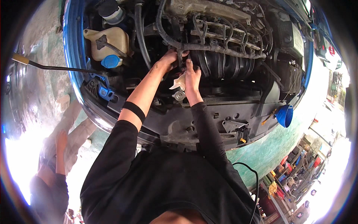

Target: The person works on a car engine, removing a bolt with a wrench, wiping it with a paper towel, and then reinstalling it. The person also retrieves a paper towel from a roll and cleans the bolt before placing it back into the engine.

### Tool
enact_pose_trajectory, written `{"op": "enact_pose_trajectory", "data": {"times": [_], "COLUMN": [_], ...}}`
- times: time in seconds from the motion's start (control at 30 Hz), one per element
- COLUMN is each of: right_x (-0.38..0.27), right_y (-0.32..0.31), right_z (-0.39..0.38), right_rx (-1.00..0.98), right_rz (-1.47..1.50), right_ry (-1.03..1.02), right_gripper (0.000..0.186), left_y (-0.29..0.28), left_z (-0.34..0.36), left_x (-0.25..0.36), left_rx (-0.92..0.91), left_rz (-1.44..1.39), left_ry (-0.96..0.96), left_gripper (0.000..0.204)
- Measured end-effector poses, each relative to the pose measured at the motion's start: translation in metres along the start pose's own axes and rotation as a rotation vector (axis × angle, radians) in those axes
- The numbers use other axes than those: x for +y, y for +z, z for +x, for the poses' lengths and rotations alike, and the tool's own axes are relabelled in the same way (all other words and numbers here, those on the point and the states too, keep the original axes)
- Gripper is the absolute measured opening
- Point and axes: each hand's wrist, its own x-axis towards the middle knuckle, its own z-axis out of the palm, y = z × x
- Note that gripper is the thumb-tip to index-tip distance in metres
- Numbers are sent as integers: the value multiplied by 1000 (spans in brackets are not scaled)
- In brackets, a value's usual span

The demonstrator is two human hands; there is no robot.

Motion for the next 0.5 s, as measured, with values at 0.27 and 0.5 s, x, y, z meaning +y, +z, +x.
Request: {"op": "enact_pose_trajectory", "data": {"times": [0.27, 0.5], "right_x": [-3, -11], "right_y": [-6, -5], "right_z": [2, 3], "right_rx": [-77, -167], "right_rz": [237, 770], "right_ry": [197, 484], "right_gripper": [36, 33], "left_y": [0, -1], "left_z": [-1, 5], "left_x": [1, -4], "left_rx": [-56, 16], "left_rz": [-74, -83], "left_ry": [-37, -57], "left_gripper": [23, 21]}}
